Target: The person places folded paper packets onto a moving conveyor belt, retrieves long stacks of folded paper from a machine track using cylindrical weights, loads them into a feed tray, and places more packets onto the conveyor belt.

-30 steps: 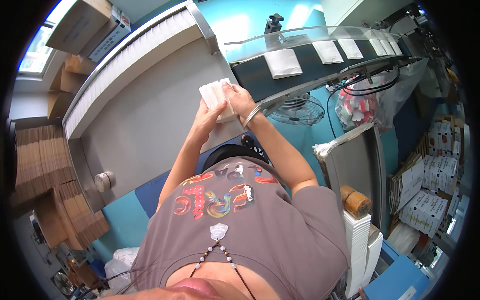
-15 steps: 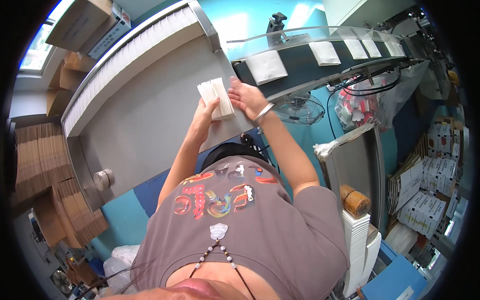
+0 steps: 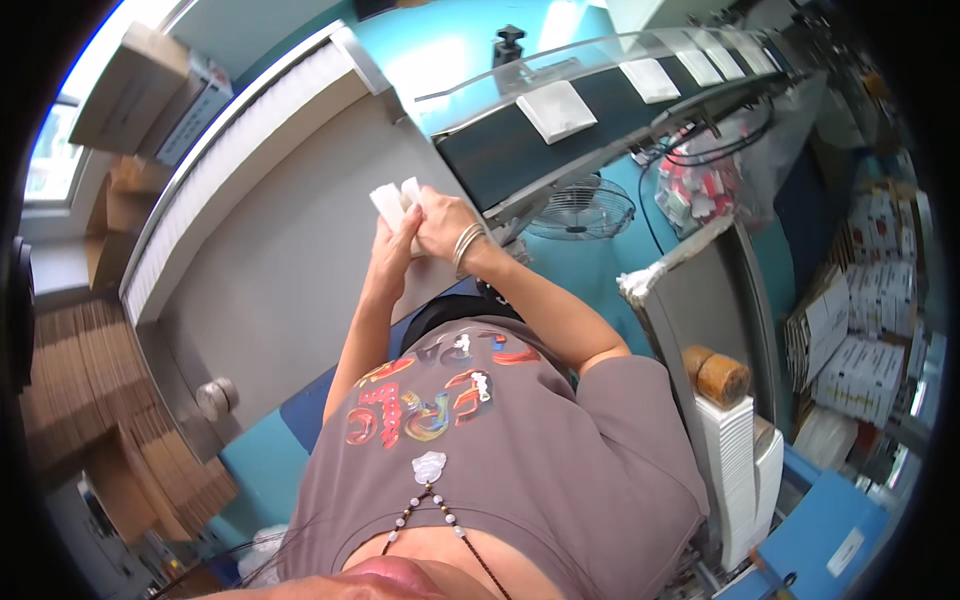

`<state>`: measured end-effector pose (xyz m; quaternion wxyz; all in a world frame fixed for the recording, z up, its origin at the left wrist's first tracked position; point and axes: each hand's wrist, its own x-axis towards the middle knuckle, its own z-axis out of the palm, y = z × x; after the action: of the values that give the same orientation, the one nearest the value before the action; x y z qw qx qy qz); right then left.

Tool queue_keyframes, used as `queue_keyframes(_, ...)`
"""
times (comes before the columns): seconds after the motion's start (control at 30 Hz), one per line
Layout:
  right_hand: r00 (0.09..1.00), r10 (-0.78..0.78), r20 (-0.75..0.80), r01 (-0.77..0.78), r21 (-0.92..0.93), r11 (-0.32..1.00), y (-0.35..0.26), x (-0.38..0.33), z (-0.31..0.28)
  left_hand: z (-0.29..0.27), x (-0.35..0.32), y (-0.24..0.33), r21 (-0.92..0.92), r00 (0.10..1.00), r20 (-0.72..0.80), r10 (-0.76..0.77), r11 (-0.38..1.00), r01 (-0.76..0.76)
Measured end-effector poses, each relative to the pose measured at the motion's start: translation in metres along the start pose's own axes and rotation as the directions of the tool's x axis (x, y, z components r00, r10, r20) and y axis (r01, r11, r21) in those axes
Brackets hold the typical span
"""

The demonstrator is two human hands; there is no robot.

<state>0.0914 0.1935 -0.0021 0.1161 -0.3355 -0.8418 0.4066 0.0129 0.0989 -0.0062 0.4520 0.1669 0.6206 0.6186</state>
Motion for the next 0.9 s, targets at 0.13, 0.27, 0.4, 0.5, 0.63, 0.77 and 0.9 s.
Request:
queue_keyframes(0.13, 0.945, 0.297, -0.139, -0.235, 0.347, 0.908, 0.04, 0.016, -0.009, -0.009, -0.008, 0.007, 0.366, 0.996, -0.073, 0.046, 0.931, -0.017)
queue_keyframes(0.27, 0.816, 0.577, -0.031, 0.063, 0.997, -0.035, 0.087, 0.05, -0.038, -0.005, -0.018, 0.03, 0.593, 0.999, -0.002, -0.032, 0.805, 0.027)
queue_keyframes(0.4, 0.817, 0.527, 0.233, -0.208, 0.972, -0.107, 0.132, 0.066, -0.087, 0.009, -0.022, 0.024, 0.726, 0.976, 0.102, 0.191, 0.656, -0.205)
queue_keyframes(0.5, 0.747, 0.557, 0.363, -0.395, 0.916, -0.068, 0.135, 0.045, -0.09, 0.023, -0.016, 0.022, 0.854, 0.912, 0.172, 0.371, 0.405, -0.326)
queue_keyframes(0.63, 0.739, 0.358, 0.571, -0.607, 0.795, -0.013, 0.083, 0.007, -0.091, 0.04, -0.005, 0.004, 0.91, 0.765, 0.365, 0.531, -0.031, -0.413)
queue_keyframes(0.77, 0.921, 0.247, 0.303, -0.384, 0.817, 0.429, 0.089, 0.024, -0.054, 0.058, 0.0, -0.006, 0.878, 0.733, 0.472, 0.49, -0.192, -0.438)
queue_keyframes(0.9, 0.943, 0.32, -0.092, -0.235, 0.495, 0.837, 0.113, 0.059, -0.059, 0.059, -0.001, -0.008, 0.943, 0.775, 0.329, 0.54, -0.139, -0.304)
